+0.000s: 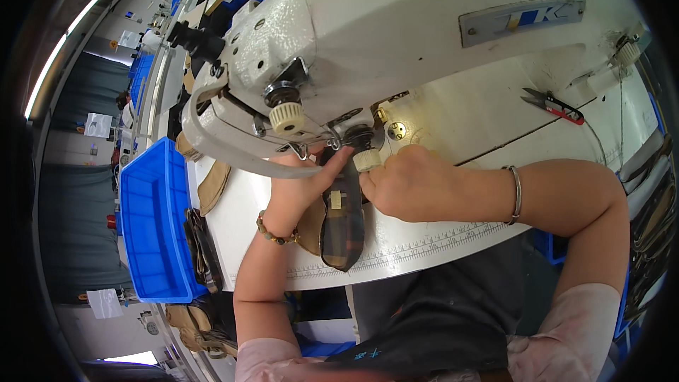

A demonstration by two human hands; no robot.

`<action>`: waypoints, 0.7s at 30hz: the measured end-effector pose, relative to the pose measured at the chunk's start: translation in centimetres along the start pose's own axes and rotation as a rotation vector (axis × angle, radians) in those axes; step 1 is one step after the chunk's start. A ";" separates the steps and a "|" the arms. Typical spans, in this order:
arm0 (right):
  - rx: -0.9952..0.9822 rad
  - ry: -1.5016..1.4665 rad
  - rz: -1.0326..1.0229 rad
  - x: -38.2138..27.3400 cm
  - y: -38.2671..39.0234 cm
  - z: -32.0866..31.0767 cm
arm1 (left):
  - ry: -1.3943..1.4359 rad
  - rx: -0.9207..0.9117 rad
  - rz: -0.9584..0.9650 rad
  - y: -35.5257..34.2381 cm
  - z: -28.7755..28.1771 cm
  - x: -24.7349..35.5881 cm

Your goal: Sew lining and components on shoe uppers using an industrial sewing machine.

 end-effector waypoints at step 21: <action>0.224 -0.017 -0.045 -0.3 -0.1 0.4 | 0.018 0.041 -0.014 0.2 0.5 -0.6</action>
Point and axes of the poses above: each hand's wrist, its own y-axis away from the middle knuckle, its own z-axis out of the palm, x = y × z, the point moved 4 cm from there along -y, towards the middle knuckle, and after that the axes turned 8 degrees about x, right-handed, at the moved point
